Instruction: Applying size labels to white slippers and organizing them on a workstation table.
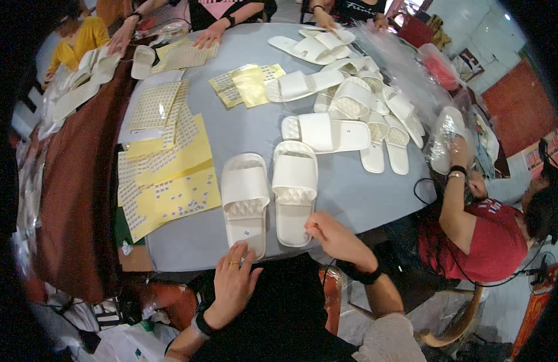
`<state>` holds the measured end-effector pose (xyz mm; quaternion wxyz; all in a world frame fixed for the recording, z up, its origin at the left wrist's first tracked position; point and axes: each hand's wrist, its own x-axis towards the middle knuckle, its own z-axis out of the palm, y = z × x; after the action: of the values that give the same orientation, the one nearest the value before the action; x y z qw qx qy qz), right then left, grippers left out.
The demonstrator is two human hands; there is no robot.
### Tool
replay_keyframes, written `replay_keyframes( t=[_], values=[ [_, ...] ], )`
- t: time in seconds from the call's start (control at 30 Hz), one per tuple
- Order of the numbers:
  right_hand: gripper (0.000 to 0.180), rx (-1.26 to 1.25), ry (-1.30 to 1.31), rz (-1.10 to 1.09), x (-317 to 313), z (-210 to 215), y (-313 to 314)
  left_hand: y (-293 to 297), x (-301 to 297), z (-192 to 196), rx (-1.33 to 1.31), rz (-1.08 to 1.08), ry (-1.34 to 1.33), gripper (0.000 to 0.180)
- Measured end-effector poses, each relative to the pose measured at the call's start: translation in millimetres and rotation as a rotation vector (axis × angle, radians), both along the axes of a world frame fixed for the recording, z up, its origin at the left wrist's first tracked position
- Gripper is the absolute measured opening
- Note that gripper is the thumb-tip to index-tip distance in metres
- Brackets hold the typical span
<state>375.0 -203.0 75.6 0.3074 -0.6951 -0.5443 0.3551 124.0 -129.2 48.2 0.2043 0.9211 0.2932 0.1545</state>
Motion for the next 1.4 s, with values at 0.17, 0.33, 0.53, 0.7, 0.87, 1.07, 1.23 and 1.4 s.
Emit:
replay_keyframes(
  t=[0.17,0.33,0.53,0.7,0.87,1.07,1.23,1.4],
  values=[
    [0.005,0.12,-0.045,0.285,-3,69,34,22,-9,5,-0.006,0.123,-0.052,0.045],
    [0.007,0.301,-0.245,0.328,-33,69,116,63,-17,-1,0.107,0.398,-0.016,0.048],
    [0.014,0.082,-0.52,0.338,-90,-22,230,89,-35,-6,0.158,0.47,0.011,0.056],
    [0.021,0.009,-0.541,0.332,-102,-53,250,100,-55,-6,0.201,0.534,0.062,0.055],
    [0.024,0.078,-0.726,0.381,-106,-58,247,110,-41,2,0.134,0.424,0.124,0.053],
    [0.015,0.197,-0.738,0.31,-109,-48,245,128,-30,4,0.159,0.387,0.168,0.051],
    [0.006,0.188,-0.657,0.343,-110,-44,244,133,-28,-12,0.165,0.338,0.187,0.048],
    [0.009,0.308,-0.732,0.385,-115,-52,242,140,-24,-23,0.182,0.323,0.263,0.048]
  ],
)
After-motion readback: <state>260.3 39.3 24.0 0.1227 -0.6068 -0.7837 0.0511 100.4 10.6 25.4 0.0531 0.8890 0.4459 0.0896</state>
